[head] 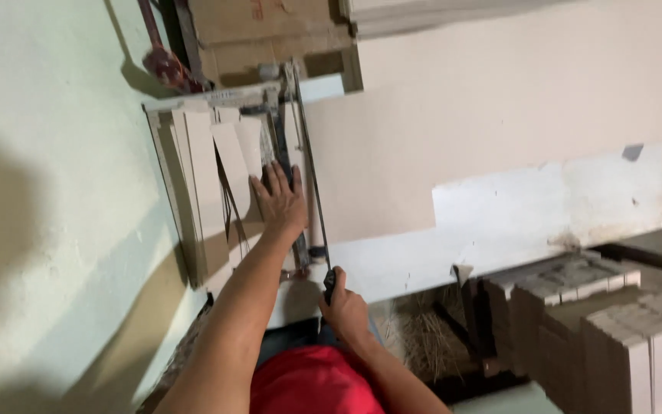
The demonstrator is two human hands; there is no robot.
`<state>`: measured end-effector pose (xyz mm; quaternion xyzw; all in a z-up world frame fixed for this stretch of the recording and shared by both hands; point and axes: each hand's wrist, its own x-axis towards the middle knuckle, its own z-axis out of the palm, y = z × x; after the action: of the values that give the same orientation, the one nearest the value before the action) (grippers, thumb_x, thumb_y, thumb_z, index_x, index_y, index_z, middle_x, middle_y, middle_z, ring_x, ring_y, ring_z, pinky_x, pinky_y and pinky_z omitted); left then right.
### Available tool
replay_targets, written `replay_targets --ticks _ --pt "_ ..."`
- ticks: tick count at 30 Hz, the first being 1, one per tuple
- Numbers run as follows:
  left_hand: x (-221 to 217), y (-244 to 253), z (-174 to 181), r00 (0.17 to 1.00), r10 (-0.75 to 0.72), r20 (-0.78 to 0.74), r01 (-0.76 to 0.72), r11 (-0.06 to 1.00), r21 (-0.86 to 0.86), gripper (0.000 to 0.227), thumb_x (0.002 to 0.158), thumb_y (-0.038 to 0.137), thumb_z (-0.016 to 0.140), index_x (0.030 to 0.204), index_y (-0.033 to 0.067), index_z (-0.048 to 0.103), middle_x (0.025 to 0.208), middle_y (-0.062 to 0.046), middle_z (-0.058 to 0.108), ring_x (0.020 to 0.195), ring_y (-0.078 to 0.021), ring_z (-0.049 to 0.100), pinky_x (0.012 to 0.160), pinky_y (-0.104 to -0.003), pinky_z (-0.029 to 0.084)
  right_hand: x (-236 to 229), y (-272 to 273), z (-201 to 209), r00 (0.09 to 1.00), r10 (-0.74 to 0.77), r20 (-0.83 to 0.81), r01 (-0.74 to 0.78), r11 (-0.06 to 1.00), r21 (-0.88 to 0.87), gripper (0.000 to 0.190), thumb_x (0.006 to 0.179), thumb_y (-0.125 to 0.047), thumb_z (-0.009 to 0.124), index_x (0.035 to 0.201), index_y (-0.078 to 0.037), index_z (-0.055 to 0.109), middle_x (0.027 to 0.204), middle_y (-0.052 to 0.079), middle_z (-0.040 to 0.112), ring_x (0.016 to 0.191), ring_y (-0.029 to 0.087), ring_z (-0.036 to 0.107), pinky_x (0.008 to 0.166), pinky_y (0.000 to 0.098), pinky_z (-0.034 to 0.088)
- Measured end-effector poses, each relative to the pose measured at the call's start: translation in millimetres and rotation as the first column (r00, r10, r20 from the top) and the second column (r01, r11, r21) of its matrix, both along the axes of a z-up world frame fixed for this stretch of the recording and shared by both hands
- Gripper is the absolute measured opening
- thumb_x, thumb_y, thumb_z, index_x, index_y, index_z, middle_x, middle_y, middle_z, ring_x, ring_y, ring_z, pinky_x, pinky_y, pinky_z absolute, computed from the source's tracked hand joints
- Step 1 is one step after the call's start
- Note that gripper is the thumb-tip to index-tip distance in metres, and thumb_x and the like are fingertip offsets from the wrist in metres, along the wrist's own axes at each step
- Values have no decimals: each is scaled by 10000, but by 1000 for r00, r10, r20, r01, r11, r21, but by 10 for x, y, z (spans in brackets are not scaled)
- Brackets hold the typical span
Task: The person repeatedly places large sheets of paper into a manual paper cutter, aligns them, and pulls the lever to cut them into smaller pieces. The cut pieces are stacked on the left side of the machine.
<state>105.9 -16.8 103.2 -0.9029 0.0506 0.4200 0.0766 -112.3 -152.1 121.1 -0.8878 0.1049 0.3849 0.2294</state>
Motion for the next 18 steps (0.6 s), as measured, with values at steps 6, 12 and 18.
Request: replay_targets --ticks 6,12,18 --pt "-111 46 115 991 113 67 -103 985 -137 1215 770 347 872 1641 79 68 1670 -316 20 1550 -457 -80 1129 -762 -144 0 -99 -52 1000 -24 -3 24 998 59 659 933 -228 545 1508 -180 227 940 267 738 903 495 735 790 616 579" --pt "-518 177 -340 830 -165 532 401 840 -365 470 1007 310 578 1446 190 460 1691 -245 156 1555 -490 96 1172 -776 50 644 -192 1719 949 -234 -212 285 924 255 750 938 -579 570 1547 -251 281 874 272 765 883 518 736 731 570 559" --pt "-680 454 -191 825 -285 488 493 785 -374 323 1005 295 560 1307 187 529 1544 -189 317 1341 -431 288 1040 -665 211 706 -683 282 630 -709 -318 769 511 383 586 1008 -514 574 1440 -138 452 1064 281 725 789 411 762 675 445 646"
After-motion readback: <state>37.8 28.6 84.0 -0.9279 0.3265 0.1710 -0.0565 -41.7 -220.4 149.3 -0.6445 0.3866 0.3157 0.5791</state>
